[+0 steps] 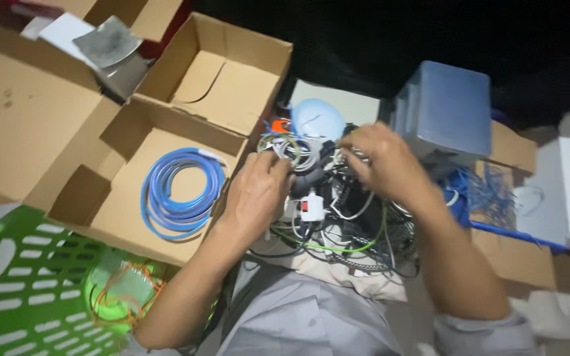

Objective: The person untangles and organizes various cables and wires on the floor. They separate different types of cables, coil them neatly, and place them into cardboard boxes.

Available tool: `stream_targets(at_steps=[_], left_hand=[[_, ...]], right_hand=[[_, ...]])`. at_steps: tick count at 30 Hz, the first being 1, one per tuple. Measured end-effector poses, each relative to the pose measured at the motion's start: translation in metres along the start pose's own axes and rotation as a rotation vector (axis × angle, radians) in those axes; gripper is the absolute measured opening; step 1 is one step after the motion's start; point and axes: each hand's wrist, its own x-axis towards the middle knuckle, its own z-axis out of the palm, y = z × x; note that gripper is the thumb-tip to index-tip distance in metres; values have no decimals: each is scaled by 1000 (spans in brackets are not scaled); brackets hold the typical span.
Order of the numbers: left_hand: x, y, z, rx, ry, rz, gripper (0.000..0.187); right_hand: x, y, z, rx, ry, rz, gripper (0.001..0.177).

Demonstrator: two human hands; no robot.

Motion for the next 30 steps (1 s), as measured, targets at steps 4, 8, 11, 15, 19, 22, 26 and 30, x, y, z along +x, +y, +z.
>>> stream_targets(at_steps=[4,8,11,15,19,22,26,30], left_hand=[[7,-4,31,82,16,-36,22],[3,-8,46,98,70,-58,15],[3,-3,42,107,90,-115,10],[-4,18,25,49,298,-9,11],[-14,41,20,-106,372,122,13],[-22,53,35,-355,318,143,13],[-37,53,74,-961,16,-109,13],[-49,48,118,-1356,-94,-302,17]], right_hand=[[-50,-7,9,101,174,13,14],[-90,-19,17,190,280,99,17],[-107,-30,24,238,379,154,15],[-122,-39,40,333,503,240,15],[-133,-33,53,476,594,362,17],[-142,-27,63,697,656,450,25],[-149,-9,74,890,687,421,43],[-159,3,85,983,604,521,42]])
